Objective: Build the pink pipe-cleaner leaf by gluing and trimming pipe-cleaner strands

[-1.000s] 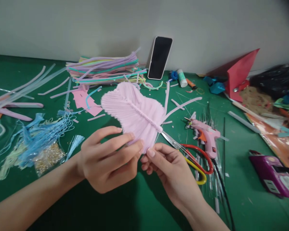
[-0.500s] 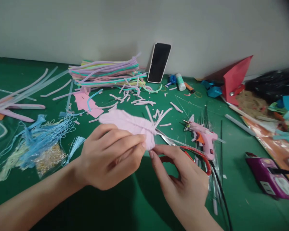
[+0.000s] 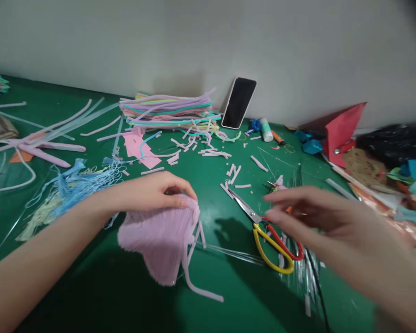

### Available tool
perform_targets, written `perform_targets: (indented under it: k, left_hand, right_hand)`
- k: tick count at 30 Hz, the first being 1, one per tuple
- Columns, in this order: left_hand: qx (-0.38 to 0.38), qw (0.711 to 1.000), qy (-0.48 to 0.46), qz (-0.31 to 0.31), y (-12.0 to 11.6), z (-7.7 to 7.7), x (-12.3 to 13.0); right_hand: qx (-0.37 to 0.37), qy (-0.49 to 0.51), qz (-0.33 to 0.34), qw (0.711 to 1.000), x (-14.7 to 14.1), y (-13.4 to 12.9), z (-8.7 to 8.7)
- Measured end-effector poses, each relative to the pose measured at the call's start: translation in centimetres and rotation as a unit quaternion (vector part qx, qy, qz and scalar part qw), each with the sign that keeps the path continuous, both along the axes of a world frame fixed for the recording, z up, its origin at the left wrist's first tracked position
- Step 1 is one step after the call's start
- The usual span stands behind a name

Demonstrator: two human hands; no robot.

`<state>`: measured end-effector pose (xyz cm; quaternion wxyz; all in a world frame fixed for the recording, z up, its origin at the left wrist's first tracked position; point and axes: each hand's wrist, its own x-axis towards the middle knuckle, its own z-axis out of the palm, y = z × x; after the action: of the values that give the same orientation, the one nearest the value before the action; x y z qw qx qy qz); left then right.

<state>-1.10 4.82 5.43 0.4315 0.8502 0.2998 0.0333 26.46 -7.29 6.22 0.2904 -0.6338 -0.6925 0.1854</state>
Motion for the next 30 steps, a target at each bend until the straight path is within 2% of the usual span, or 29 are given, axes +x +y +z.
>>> perform_targets:
  k: [2,3,5,7,8,10,14,16,19,21,23,26,30]
  left_hand:
    - [-0.015,1.000,0.012,-0.022,0.3,-2.2,0.7]
    - [0.016,1.000,0.009,-0.007,0.1,-3.1,1.0]
    - [0.132,0.990,0.003,0.057,-0.9,-4.2,1.6]
    - [0.247,0.963,0.013,0.103,-2.2,-4.5,1.8]
    - [0.272,0.956,0.015,0.112,-2.8,-4.4,1.6]
    - [0.273,0.954,-0.001,0.128,-3.9,-4.2,1.0]
    - [0.272,0.955,-0.026,0.114,-5.7,-4.1,-0.6]
    - [0.311,0.944,-0.001,0.107,-6.9,-4.2,-0.8]
    - [0.368,0.922,0.070,0.097,-8.8,-4.1,-0.4]
    - [0.371,0.917,0.109,0.095,-9.6,-3.8,0.2]
    - [0.364,0.918,0.125,0.095,-9.8,-3.2,0.7]
    - [0.391,0.907,0.121,0.096,-9.6,-2.0,0.9]
    - [0.433,0.891,0.093,0.102,-10.1,-1.0,0.3]
  right_hand:
    - [-0.079,-0.047,0.062,0.994,-2.1,1.0,0.7]
    - [-0.101,-0.058,0.084,0.990,-3.0,1.6,0.4]
    - [-0.139,-0.066,0.116,0.981,-4.0,2.7,-1.1]
    - [-0.182,-0.061,0.144,0.971,-4.1,3.7,-2.7]
    - [-0.204,-0.055,0.153,0.965,-3.9,4.1,-3.3]
    - [-0.247,-0.025,0.163,0.955,-3.4,4.6,-3.9]
    - [-0.333,0.072,0.197,0.919,-3.0,4.4,-3.6]
    - [-0.341,0.078,0.221,0.910,-3.3,4.0,-3.4]
    - [-0.325,0.031,0.256,0.910,-4.0,3.4,-3.5]
    - [-0.328,0.028,0.268,0.905,-4.5,3.1,-3.4]
    - [-0.350,0.064,0.257,0.899,-4.8,2.8,-3.1]
    - [-0.399,0.144,0.203,0.883,-5.1,2.6,-2.4]
    - [-0.457,0.268,0.124,0.839,-5.4,1.9,-2.0]
